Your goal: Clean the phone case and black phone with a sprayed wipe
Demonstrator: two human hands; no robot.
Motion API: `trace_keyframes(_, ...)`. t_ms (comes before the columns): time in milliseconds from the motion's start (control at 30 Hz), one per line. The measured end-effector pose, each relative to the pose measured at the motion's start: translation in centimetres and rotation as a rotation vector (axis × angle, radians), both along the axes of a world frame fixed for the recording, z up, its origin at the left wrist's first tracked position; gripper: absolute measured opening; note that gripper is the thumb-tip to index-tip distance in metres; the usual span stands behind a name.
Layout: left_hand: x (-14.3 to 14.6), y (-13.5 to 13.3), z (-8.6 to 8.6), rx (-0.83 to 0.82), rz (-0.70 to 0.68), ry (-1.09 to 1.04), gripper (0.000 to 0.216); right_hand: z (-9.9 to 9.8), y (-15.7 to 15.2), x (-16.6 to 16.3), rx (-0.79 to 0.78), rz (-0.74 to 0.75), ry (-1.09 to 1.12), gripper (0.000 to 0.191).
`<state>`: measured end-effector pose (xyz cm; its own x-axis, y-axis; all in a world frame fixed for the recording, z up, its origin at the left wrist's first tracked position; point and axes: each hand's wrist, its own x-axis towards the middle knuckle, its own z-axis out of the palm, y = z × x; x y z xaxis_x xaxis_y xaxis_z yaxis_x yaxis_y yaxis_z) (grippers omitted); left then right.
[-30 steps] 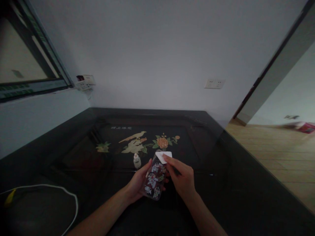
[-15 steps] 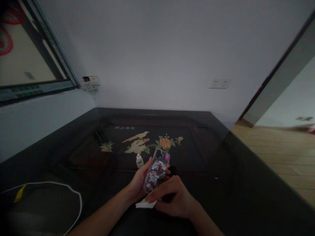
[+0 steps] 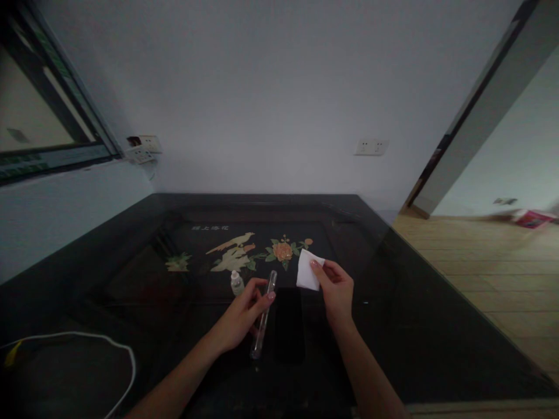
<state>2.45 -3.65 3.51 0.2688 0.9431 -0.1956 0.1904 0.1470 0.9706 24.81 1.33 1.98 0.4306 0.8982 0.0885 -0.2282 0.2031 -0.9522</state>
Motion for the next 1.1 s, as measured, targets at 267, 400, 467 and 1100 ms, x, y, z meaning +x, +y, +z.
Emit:
trace_keyframes(267,1.3,-1.5,1.3,0.29,0.102,0.951,0.058,0.0,0.2,0.2,0.002,0.037,-0.111,0.041)
trace_keyframes(400,1.8,-1.2,0.9,0.294,0.106,1.155,0.064,-0.2,0.3,0.1,0.005,0.074,-0.086,0.04)
trace_keyframes(467,1.9,-0.9,0.8,0.309,0.107,1.209,0.063,-0.2,0.3,0.1,0.008,0.093,-0.076,0.04)
trace_keyframes(1100,1.9,-0.8,0.1,0.306,0.112,1.318,0.067,-0.2,0.2,-0.1,0.002,0.127,-0.183,0.041)
